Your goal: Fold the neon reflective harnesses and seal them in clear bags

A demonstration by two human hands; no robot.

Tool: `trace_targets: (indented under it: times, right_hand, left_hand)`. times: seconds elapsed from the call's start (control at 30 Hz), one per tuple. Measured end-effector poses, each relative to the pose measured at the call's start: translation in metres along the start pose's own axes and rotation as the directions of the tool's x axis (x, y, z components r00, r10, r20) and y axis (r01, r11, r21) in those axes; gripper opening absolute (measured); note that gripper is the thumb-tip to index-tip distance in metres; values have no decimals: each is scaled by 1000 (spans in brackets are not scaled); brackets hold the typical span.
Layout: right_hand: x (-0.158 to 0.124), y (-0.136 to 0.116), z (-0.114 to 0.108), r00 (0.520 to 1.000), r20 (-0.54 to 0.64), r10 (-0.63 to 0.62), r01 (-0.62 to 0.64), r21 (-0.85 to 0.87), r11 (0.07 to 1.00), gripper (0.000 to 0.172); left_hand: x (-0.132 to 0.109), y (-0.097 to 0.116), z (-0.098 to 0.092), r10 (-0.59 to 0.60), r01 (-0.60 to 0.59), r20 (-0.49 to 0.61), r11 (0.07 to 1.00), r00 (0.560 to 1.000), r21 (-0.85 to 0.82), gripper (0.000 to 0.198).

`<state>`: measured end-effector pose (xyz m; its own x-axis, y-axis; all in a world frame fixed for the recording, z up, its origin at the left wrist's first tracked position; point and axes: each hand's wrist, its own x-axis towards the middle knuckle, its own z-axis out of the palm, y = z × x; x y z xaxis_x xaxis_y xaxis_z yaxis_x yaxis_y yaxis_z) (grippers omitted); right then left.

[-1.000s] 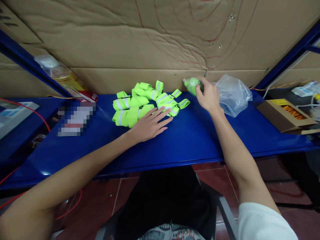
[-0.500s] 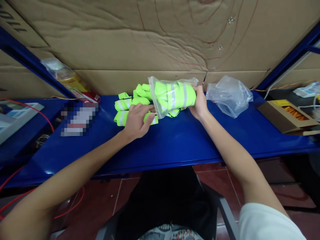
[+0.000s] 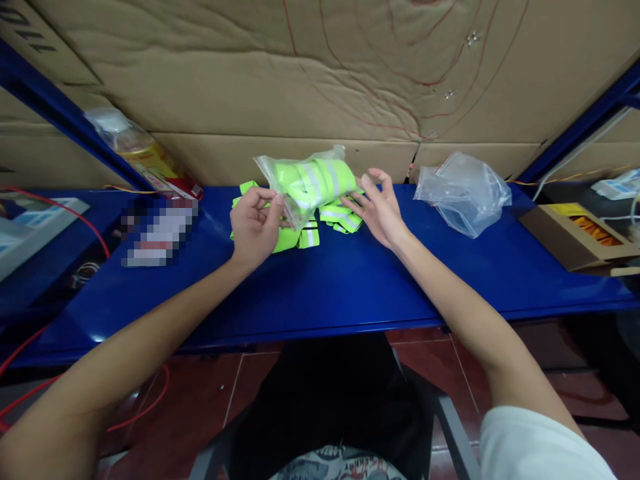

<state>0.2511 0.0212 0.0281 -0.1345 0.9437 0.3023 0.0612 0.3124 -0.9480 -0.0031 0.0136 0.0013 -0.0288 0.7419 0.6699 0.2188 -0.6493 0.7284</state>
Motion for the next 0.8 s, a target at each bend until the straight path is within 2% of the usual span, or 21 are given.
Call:
trace_targets:
  times: [0.07,0.17,0.27,0.33,0.4,0.47,0.53,0.7,0.8]
  right_hand:
    - [-3,1,4,997,55,-56,60,-63,996,84]
    - [-9,4,11,985,116,-130,151,-188,971,74]
    - [-15,3,13,979,88,-186,205,-361,910,58]
    - [-16,1,10,969,92,-230,244,-502,830,52]
    - [-15,1,3,955,176,-237,295,-610,735,56]
    - [-12,4,-4,942,276,-190,330,-674,661,65]
    - [-9,8,-11,937,319,-141,337,-725,601,68]
    - [-5,13,-13,948,300,-102,316,-875,368,45]
    - [-4,12,-12,979,196,-56,203,-951,234,39]
  left_hand:
    - [0,2,-2,79,-78,-16,995,997,66,34]
    - [-1,5,-6,226,-237,80,952,971,192,29]
    - [-3,4,-7,283,-309,132,914,950,263,27]
    - [-5,1,-7,275,-301,130,913,953,276,27]
    - [-5,-3,-7,251,-276,123,920,960,278,27]
    - [-5,-7,-7,226,-248,110,931,968,268,27]
    - [-5,-9,-7,221,-238,93,935,971,261,27]
    - [-5,-6,-6,276,-284,70,922,959,263,27]
    - [-7,-1,-5,308,-305,38,906,951,292,25]
